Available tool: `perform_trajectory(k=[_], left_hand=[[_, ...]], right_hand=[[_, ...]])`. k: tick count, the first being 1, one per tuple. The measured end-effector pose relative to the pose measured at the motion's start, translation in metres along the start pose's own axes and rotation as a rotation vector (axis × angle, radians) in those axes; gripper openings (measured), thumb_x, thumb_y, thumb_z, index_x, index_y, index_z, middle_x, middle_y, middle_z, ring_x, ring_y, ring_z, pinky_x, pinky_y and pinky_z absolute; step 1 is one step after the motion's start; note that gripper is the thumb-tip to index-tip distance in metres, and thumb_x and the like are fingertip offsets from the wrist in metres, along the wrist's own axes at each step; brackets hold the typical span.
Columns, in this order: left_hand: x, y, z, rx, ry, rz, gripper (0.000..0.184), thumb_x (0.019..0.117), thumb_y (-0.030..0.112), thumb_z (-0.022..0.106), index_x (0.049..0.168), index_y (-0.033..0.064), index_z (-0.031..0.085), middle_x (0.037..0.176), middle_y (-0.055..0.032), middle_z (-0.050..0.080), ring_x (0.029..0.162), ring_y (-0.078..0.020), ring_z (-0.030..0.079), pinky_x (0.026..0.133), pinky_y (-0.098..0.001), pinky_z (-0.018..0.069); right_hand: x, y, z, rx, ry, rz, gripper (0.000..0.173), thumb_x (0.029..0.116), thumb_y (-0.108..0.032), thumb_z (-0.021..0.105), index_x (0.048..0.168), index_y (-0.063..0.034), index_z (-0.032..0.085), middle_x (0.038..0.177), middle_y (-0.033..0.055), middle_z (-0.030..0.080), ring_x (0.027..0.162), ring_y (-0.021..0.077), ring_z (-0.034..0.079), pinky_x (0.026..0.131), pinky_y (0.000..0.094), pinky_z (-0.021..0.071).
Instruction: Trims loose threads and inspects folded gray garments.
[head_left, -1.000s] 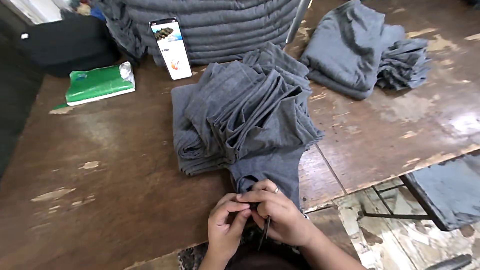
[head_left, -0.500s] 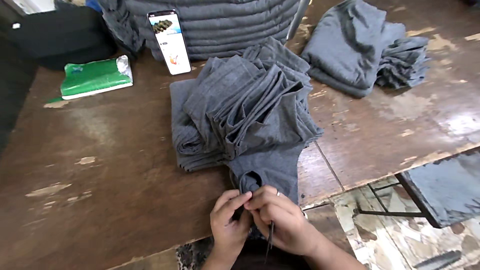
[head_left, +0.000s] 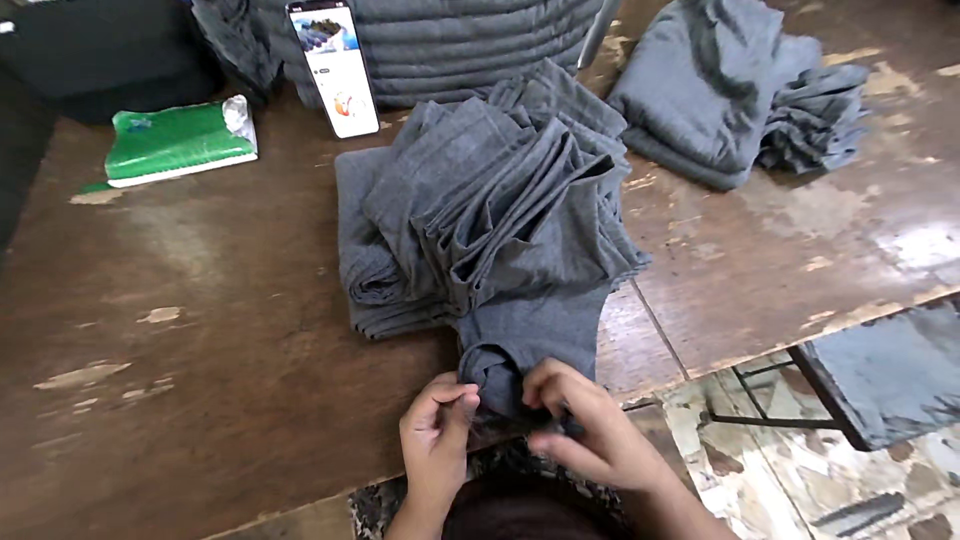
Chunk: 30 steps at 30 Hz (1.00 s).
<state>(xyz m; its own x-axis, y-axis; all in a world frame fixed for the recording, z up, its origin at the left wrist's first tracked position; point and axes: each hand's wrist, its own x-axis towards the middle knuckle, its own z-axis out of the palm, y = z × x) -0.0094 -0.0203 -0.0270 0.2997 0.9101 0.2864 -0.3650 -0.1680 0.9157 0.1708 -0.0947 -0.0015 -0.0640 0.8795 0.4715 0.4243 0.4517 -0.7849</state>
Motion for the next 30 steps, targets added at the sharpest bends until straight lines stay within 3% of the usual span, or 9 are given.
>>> perform_trajectory(k=[3, 5, 14, 20, 23, 24, 27, 30], left_hand=[[0.0, 0.0, -0.002, -0.061, 0.002, -0.021, 0.012, 0.0989, 0.025, 0.066, 0.104, 0.0218, 0.077, 0.104, 0.0104, 0.074, 0.095, 0.0014, 0.068, 0.084, -0.0168, 0.0567], [-0.001, 0.001, -0.004, -0.096, -0.009, -0.024, 0.013, 0.098, 0.026, 0.067, 0.104, 0.021, 0.077, 0.105, 0.0093, 0.075, 0.095, 0.0004, 0.069, 0.084, -0.0177, 0.0572], [-0.003, -0.001, -0.005, -0.094, -0.094, 0.035, 0.014, 0.0963, 0.015, 0.07, 0.108, 0.0163, 0.077, 0.113, 0.005, 0.073, 0.101, -0.0026, 0.068, 0.086, -0.018, 0.0572], [-0.003, -0.002, -0.003, -0.049, -0.047, 0.06, 0.012, 0.0993, 0.02, 0.066, 0.11, 0.0204, 0.071, 0.109, 0.007, 0.074, 0.098, -0.0027, 0.07, 0.086, -0.0197, 0.0576], [-0.001, 0.0, -0.001, -0.041, -0.035, 0.015, 0.033, 0.0915, 0.01, 0.075, 0.121, 0.0206, 0.066, 0.11, 0.0078, 0.075, 0.097, -0.0031, 0.071, 0.086, -0.0206, 0.0596], [-0.001, 0.0, -0.001, -0.022, -0.012, 0.004, 0.034, 0.09, 0.008, 0.076, 0.121, 0.02, 0.069, 0.109, 0.0083, 0.075, 0.095, -0.003, 0.072, 0.085, -0.0207, 0.0602], [0.0, -0.002, 0.0, 0.029, 0.036, 0.028, 0.015, 0.0958, 0.019, 0.071, 0.109, 0.0226, 0.075, 0.105, 0.0133, 0.074, 0.094, 0.0017, 0.069, 0.085, -0.0168, 0.0576], [-0.001, -0.003, -0.001, 0.004, 0.011, 0.06, 0.011, 0.0989, 0.023, 0.067, 0.107, 0.0226, 0.074, 0.109, 0.0102, 0.073, 0.1, -0.0005, 0.068, 0.087, -0.0183, 0.0568]], right_hand=[[-0.007, 0.019, 0.007, -0.227, -0.018, 0.134, 0.041, 0.1042, -0.043, 0.055, 0.089, -0.0042, 0.058, 0.075, 0.0065, 0.054, 0.067, 0.0114, 0.053, 0.062, 0.0245, 0.047], [-0.01, 0.019, 0.013, -0.328, -0.01, 0.153, 0.041, 0.103, -0.043, 0.057, 0.085, -0.0059, 0.058, 0.069, 0.0051, 0.053, 0.062, 0.0134, 0.052, 0.059, 0.0279, 0.0462], [0.001, 0.008, 0.032, -0.525, 0.081, 0.134, 0.041, 0.1035, -0.043, 0.052, 0.081, -0.0082, 0.058, 0.06, 0.0019, 0.05, 0.054, 0.0144, 0.052, 0.052, 0.0289, 0.0441], [0.002, 0.008, 0.035, -0.502, 0.088, 0.175, 0.043, 0.1068, -0.039, 0.042, 0.082, -0.0089, 0.06, 0.057, 0.0015, 0.05, 0.051, 0.0148, 0.053, 0.047, 0.0317, 0.0429], [-0.001, 0.008, 0.028, -0.428, 0.079, 0.228, 0.043, 0.1057, -0.042, 0.047, 0.085, -0.0069, 0.06, 0.06, 0.0026, 0.051, 0.054, 0.0137, 0.053, 0.05, 0.0307, 0.0458], [-0.003, 0.009, 0.027, -0.431, 0.078, 0.231, 0.043, 0.1054, -0.043, 0.049, 0.086, -0.0066, 0.06, 0.061, 0.0027, 0.051, 0.054, 0.0138, 0.053, 0.051, 0.0304, 0.0456], [-0.006, 0.011, 0.024, -0.472, 0.071, 0.201, 0.044, 0.1051, -0.045, 0.05, 0.083, -0.0073, 0.058, 0.06, 0.0025, 0.05, 0.053, 0.0143, 0.052, 0.051, 0.03, 0.0449], [-0.007, 0.011, 0.025, -0.506, 0.059, 0.163, 0.043, 0.1048, -0.043, 0.051, 0.082, -0.0079, 0.058, 0.061, 0.003, 0.05, 0.056, 0.0161, 0.053, 0.053, 0.0311, 0.0458]])
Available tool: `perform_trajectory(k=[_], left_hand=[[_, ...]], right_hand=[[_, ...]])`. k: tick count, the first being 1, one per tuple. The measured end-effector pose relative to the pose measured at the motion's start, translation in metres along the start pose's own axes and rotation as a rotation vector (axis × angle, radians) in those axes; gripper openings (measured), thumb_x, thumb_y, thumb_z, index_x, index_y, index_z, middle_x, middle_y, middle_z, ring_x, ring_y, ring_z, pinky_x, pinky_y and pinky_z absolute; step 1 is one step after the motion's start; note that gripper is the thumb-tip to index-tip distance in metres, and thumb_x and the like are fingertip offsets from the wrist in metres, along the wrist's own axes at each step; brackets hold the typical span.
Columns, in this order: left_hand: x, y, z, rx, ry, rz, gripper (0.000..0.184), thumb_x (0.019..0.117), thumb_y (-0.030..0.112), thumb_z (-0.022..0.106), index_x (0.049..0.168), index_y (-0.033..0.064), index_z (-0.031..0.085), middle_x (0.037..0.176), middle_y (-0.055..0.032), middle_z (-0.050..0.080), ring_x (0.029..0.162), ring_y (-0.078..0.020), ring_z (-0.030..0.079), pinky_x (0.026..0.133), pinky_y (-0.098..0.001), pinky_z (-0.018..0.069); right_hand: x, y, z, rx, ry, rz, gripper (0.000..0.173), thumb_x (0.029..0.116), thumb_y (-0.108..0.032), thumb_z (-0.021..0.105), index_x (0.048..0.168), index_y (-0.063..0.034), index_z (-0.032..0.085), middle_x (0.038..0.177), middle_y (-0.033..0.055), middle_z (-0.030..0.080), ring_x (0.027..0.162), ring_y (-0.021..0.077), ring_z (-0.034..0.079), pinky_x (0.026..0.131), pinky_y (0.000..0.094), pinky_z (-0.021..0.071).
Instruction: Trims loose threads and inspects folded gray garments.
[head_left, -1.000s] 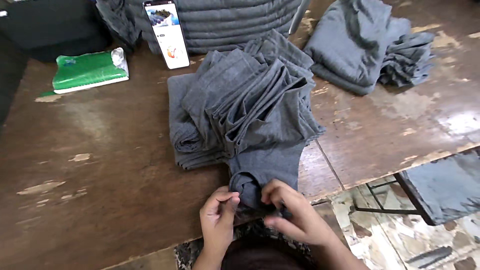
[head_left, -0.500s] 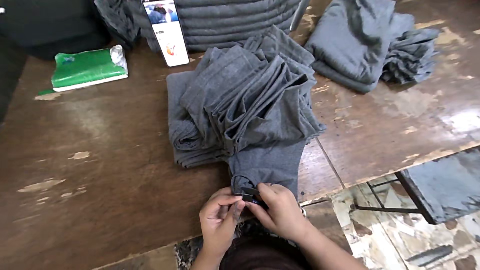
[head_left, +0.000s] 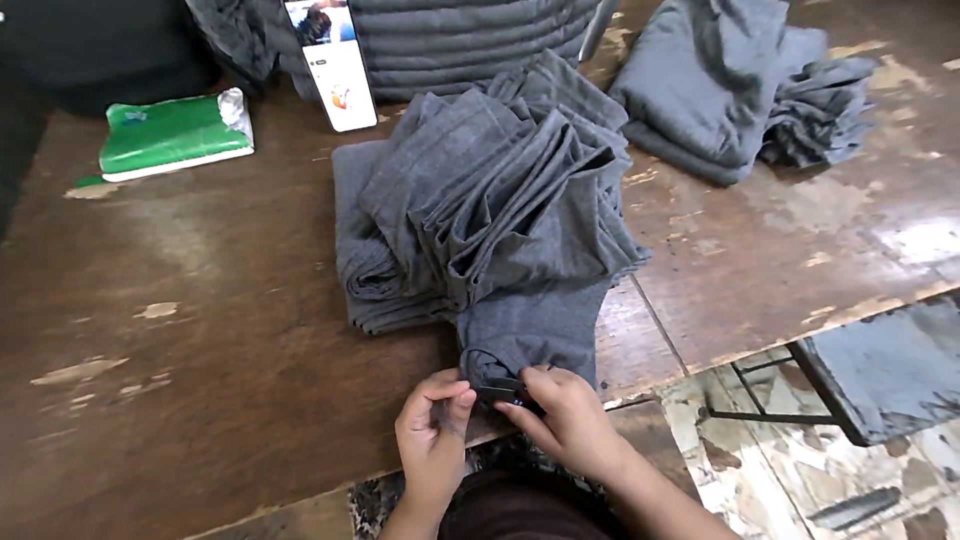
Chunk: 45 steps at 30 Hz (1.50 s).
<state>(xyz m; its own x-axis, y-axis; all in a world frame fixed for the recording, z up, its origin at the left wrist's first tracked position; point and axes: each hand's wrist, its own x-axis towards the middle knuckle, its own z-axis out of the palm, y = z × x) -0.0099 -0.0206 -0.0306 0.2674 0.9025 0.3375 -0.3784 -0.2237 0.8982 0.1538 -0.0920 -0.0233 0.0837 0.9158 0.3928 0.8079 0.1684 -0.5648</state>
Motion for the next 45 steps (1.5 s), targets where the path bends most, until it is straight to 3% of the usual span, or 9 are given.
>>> perform_trajectory(k=[12, 17, 22, 25, 27, 29, 31, 36, 45], left_hand=[[-0.004, 0.002, 0.0, 0.144, -0.087, 0.111, 0.011, 0.1029, 0.022, 0.061, 0.11, 0.0187, 0.068, 0.12, 0.009, 0.07, 0.107, 0.0, 0.066, 0.089, -0.0153, 0.0547], [-0.003, 0.002, 0.006, 0.115, -0.002, 0.056, 0.031, 0.092, 0.009, 0.074, 0.118, 0.019, 0.06, 0.111, 0.0092, 0.072, 0.097, -0.0031, 0.071, 0.086, -0.0206, 0.0603], [-0.002, 0.003, -0.002, 0.31, 0.004, 0.178, 0.017, 0.0909, 0.009, 0.076, 0.105, 0.0177, 0.072, 0.102, 0.0106, 0.069, 0.095, 0.0021, 0.067, 0.082, -0.0146, 0.0578], [0.003, 0.008, -0.02, 0.463, -0.14, 0.268, 0.009, 0.0881, 0.005, 0.073, 0.092, 0.0119, 0.069, 0.099, 0.0046, 0.07, 0.099, -0.001, 0.068, 0.086, -0.0157, 0.0568], [0.007, 0.011, -0.031, 0.529, -0.315, 0.252, 0.006, 0.0881, 0.002, 0.071, 0.088, 0.0084, 0.069, 0.097, 0.0003, 0.072, 0.098, -0.0049, 0.068, 0.089, -0.0171, 0.0553], [0.013, 0.015, -0.037, 0.594, -0.483, 0.209, 0.007, 0.0909, 0.003, 0.067, 0.088, 0.0061, 0.073, 0.097, -0.0029, 0.074, 0.099, -0.0073, 0.068, 0.093, -0.0175, 0.053], [0.016, 0.017, -0.039, 0.623, -0.558, 0.158, 0.01, 0.0945, 0.005, 0.064, 0.089, 0.0054, 0.072, 0.096, -0.0037, 0.075, 0.1, -0.0069, 0.069, 0.094, -0.0171, 0.0528], [0.012, 0.017, -0.033, 0.571, -0.429, 0.075, 0.007, 0.0924, 0.006, 0.066, 0.086, 0.0045, 0.068, 0.091, -0.0033, 0.074, 0.094, -0.0045, 0.072, 0.086, -0.0176, 0.0587], [0.004, 0.012, -0.029, 0.546, -0.428, 0.173, 0.007, 0.0931, 0.009, 0.066, 0.086, 0.0104, 0.067, 0.09, 0.0011, 0.074, 0.093, -0.0057, 0.07, 0.089, -0.02, 0.0553]], right_hand=[[0.011, -0.011, 0.001, 0.013, 0.035, 0.035, 0.044, 0.1072, -0.041, 0.045, 0.082, -0.0086, 0.06, 0.057, 0.0016, 0.049, 0.051, 0.0145, 0.053, 0.049, 0.0315, 0.0435], [0.015, 0.001, -0.007, -0.034, 0.067, 0.07, 0.041, 0.0982, -0.044, 0.063, 0.084, -0.0053, 0.061, 0.072, 0.0076, 0.057, 0.064, 0.0189, 0.057, 0.058, 0.0336, 0.049], [0.017, 0.037, -0.019, 0.055, 0.124, 0.033, 0.014, 0.0824, -0.008, 0.064, 0.091, 0.0015, 0.062, 0.096, 0.0164, 0.064, 0.078, 0.0172, 0.061, 0.067, 0.0265, 0.052], [0.006, 0.046, -0.037, 0.511, 0.24, -0.067, 0.01, 0.0892, -0.009, 0.059, 0.097, -0.0114, 0.053, 0.114, 0.0023, 0.064, 0.104, 0.0059, 0.063, 0.09, 0.0209, 0.0525], [0.0, 0.044, -0.045, 0.695, 0.233, -0.07, 0.014, 0.0937, -0.008, 0.056, 0.101, -0.0199, 0.056, 0.107, -0.0054, 0.073, 0.099, 0.0061, 0.071, 0.088, 0.0246, 0.0589], [-0.006, 0.044, -0.048, 0.542, 0.091, -0.003, 0.006, 0.0954, -0.01, 0.049, 0.099, -0.0131, 0.053, 0.091, -0.0031, 0.071, 0.082, 0.001, 0.067, 0.073, 0.0177, 0.0549], [-0.006, 0.042, -0.048, 0.266, -0.107, 0.073, 0.016, 0.0954, -0.014, 0.048, 0.096, -0.0037, 0.06, 0.082, 0.0039, 0.065, 0.071, 0.0087, 0.059, 0.063, 0.0259, 0.05], [-0.004, 0.027, -0.032, -0.115, -0.221, -0.047, 0.054, 0.1039, -0.057, 0.044, 0.088, -0.0076, 0.06, 0.073, 0.0072, 0.059, 0.07, 0.0258, 0.059, 0.065, 0.0413, 0.0488], [-0.001, 0.017, -0.02, -0.299, -0.22, -0.054, 0.062, 0.1018, -0.064, 0.039, 0.085, -0.0097, 0.064, 0.075, 0.0079, 0.063, 0.074, 0.0307, 0.064, 0.062, 0.0438, 0.0519]])
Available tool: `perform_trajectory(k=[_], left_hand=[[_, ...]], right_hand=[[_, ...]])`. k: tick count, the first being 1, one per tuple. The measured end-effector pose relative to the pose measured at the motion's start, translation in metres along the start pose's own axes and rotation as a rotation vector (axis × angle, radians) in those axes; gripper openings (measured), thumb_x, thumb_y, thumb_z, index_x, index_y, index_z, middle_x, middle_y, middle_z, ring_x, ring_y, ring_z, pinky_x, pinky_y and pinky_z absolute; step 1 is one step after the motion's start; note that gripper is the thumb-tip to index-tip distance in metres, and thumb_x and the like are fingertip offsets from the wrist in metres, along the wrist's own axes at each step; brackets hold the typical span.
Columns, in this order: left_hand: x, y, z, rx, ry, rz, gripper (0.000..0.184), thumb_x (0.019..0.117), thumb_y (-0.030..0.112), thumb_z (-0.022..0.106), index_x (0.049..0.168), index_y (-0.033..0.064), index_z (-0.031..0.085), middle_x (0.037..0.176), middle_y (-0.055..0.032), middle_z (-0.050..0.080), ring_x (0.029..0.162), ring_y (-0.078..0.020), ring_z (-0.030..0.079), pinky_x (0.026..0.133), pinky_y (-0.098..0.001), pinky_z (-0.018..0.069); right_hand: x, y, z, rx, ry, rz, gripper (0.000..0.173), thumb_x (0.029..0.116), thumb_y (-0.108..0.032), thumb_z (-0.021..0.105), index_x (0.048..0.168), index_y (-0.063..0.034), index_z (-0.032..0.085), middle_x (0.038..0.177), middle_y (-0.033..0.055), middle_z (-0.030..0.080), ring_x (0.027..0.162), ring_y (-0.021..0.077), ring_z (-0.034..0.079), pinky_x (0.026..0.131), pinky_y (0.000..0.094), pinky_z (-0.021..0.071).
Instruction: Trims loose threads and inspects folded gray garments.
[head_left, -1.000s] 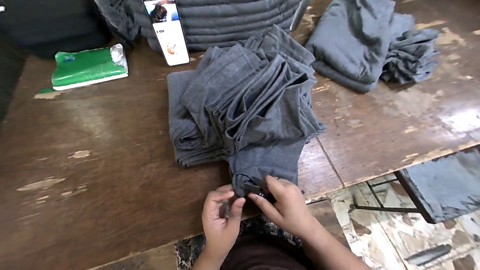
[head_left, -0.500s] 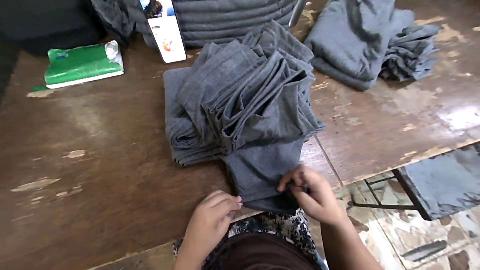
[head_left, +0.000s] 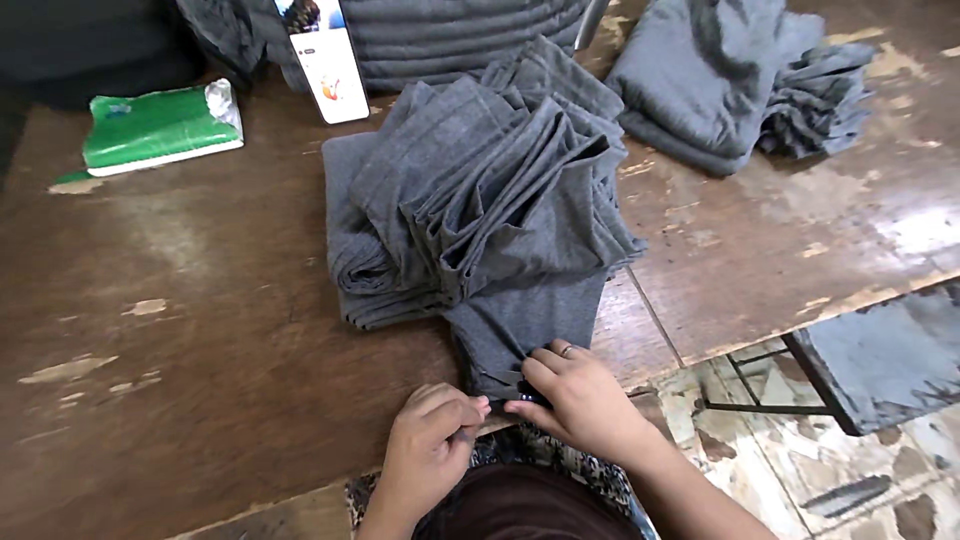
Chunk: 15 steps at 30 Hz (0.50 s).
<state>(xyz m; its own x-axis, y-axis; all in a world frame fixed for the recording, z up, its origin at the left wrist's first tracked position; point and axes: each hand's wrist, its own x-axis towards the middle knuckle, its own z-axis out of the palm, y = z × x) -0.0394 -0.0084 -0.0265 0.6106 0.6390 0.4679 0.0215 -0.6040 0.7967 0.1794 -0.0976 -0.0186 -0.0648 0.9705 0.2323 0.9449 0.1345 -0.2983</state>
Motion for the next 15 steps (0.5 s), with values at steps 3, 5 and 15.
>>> perform_trajectory(k=[3, 5, 15], left_hand=[[0.0, -0.001, 0.0, 0.052, -0.023, 0.038, 0.009, 0.0929, 0.009, 0.064, 0.085, 0.012, 0.068, 0.089, 0.002, 0.074, 0.093, -0.0066, 0.069, 0.089, -0.0215, 0.053], [0.0, -0.001, 0.0, 0.045, -0.012, 0.043, 0.009, 0.0923, 0.008, 0.064, 0.085, 0.0123, 0.066, 0.089, 0.0023, 0.073, 0.092, -0.0068, 0.069, 0.089, -0.0216, 0.0528], [0.001, 0.002, -0.027, -0.118, -0.373, 0.059, 0.076, 0.086, 0.081, 0.052, 0.098, 0.0088, 0.073, 0.067, 0.0008, 0.065, 0.063, -0.0065, 0.057, 0.072, -0.0254, 0.0472]], right_hand=[[0.001, -0.004, 0.002, -0.023, 0.002, 0.011, 0.058, 0.1027, -0.061, 0.04, 0.082, -0.0116, 0.065, 0.074, 0.0066, 0.064, 0.074, 0.0302, 0.065, 0.061, 0.0437, 0.0513], [0.002, -0.005, 0.002, -0.03, -0.006, 0.028, 0.055, 0.1033, -0.056, 0.042, 0.08, -0.0119, 0.066, 0.074, 0.006, 0.065, 0.075, 0.0296, 0.066, 0.061, 0.0433, 0.0511], [-0.005, 0.009, -0.003, 0.21, 0.005, 0.039, 0.058, 0.1054, -0.057, 0.04, 0.081, -0.0081, 0.058, 0.071, 0.0078, 0.058, 0.07, 0.0263, 0.059, 0.066, 0.0429, 0.0482]])
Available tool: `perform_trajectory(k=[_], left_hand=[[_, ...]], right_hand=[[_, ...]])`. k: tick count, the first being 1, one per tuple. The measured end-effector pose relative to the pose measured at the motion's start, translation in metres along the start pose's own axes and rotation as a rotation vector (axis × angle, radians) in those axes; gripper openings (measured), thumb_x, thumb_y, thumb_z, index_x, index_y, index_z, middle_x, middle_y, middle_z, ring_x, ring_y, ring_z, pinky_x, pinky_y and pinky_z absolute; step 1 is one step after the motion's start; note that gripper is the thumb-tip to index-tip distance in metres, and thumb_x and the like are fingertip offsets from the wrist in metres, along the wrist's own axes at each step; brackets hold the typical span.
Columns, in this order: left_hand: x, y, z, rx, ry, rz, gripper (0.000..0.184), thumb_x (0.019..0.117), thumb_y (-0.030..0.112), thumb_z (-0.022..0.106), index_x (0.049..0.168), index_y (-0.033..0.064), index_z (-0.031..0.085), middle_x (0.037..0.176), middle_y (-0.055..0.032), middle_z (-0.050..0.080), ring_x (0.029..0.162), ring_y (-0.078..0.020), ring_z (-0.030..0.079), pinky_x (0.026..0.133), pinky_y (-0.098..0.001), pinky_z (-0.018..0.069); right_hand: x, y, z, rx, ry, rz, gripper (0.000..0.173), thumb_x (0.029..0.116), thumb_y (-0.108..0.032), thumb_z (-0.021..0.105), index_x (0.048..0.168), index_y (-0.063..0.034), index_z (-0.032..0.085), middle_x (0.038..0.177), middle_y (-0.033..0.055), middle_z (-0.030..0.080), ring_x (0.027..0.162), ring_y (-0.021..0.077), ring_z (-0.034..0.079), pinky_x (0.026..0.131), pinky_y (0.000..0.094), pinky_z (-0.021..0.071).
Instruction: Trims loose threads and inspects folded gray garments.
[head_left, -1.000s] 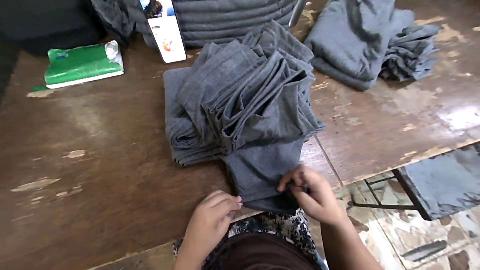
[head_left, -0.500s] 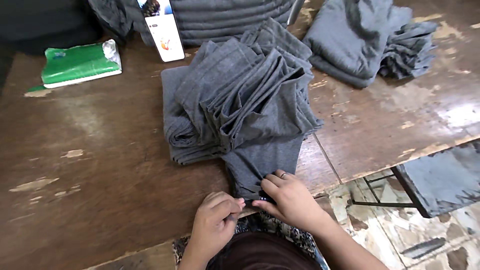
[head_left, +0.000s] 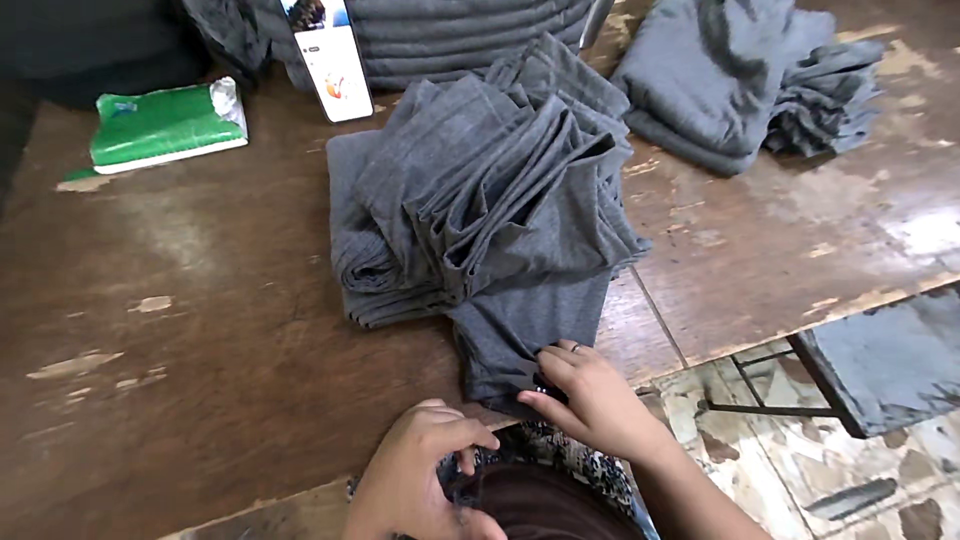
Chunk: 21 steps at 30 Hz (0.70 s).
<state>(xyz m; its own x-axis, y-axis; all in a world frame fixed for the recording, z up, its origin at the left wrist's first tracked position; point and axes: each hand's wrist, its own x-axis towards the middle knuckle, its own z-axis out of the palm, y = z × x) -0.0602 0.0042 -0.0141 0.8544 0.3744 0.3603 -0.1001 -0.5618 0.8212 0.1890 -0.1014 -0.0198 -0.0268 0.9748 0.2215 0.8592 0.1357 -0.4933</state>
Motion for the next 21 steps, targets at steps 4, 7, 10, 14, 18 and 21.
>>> perform_trajectory(k=[4, 7, 10, 14, 18, 21], left_hand=[[0.008, 0.006, 0.007, 0.242, 0.265, -0.187, 0.058, 0.0836, 0.063, 0.074, 0.105, 0.0093, 0.072, 0.089, -0.0021, 0.068, 0.083, -0.003, 0.064, 0.075, -0.0175, 0.0546], [0.016, 0.003, 0.019, 0.359, 0.297, -0.317, 0.042, 0.0923, 0.042, 0.072, 0.118, 0.0078, 0.074, 0.113, -0.0082, 0.073, 0.1, -0.0107, 0.068, 0.084, -0.022, 0.0555], [0.019, -0.001, 0.027, 0.411, 0.352, -0.335, 0.02, 0.0945, 0.026, 0.066, 0.104, 0.0126, 0.078, 0.094, 0.0029, 0.075, 0.089, -0.0066, 0.069, 0.087, -0.0252, 0.0553], [0.011, 0.003, 0.018, 0.373, 0.384, -0.316, 0.018, 0.0933, 0.032, 0.068, 0.098, 0.0166, 0.077, 0.085, 0.0096, 0.074, 0.078, -0.0002, 0.063, 0.082, -0.0241, 0.0476], [-0.005, 0.018, -0.004, 0.12, -0.019, -0.169, 0.028, 0.1026, 0.037, 0.059, 0.1, 0.0161, 0.077, 0.08, 0.0053, 0.072, 0.075, -0.0046, 0.064, 0.079, -0.0256, 0.0503], [-0.006, 0.046, -0.01, 0.191, -0.434, -0.293, 0.033, 0.091, 0.03, 0.073, 0.118, 0.0122, 0.076, 0.091, -0.0021, 0.078, 0.085, -0.0217, 0.073, 0.084, -0.0497, 0.0539]], right_hand=[[-0.001, 0.006, -0.006, 0.131, 0.022, 0.011, 0.047, 0.0998, -0.051, 0.059, 0.085, -0.0063, 0.059, 0.068, 0.0049, 0.053, 0.067, 0.0191, 0.054, 0.067, 0.0362, 0.0474], [-0.001, 0.007, -0.007, 0.145, 0.036, 0.026, 0.029, 0.0902, -0.032, 0.07, 0.086, -0.0047, 0.059, 0.067, 0.0046, 0.054, 0.063, 0.0175, 0.054, 0.063, 0.0337, 0.0477], [-0.001, 0.008, -0.007, 0.115, 0.039, 0.019, 0.008, 0.0841, -0.013, 0.062, 0.083, -0.0052, 0.058, 0.064, 0.0057, 0.053, 0.061, 0.0202, 0.056, 0.06, 0.0365, 0.048], [-0.001, 0.011, -0.007, 0.146, 0.035, 0.012, 0.009, 0.0856, -0.014, 0.059, 0.082, -0.0062, 0.057, 0.063, 0.0046, 0.051, 0.06, 0.0183, 0.054, 0.058, 0.0354, 0.0455], [-0.001, 0.016, -0.006, 0.218, 0.036, 0.035, 0.011, 0.0874, -0.016, 0.058, 0.083, -0.0053, 0.057, 0.064, 0.0043, 0.051, 0.06, 0.0163, 0.052, 0.057, 0.0343, 0.0444], [0.0, 0.019, -0.005, 0.228, 0.035, 0.04, 0.013, 0.0876, -0.018, 0.058, 0.083, -0.0058, 0.056, 0.063, 0.0036, 0.049, 0.058, 0.0158, 0.051, 0.054, 0.0341, 0.0425]])
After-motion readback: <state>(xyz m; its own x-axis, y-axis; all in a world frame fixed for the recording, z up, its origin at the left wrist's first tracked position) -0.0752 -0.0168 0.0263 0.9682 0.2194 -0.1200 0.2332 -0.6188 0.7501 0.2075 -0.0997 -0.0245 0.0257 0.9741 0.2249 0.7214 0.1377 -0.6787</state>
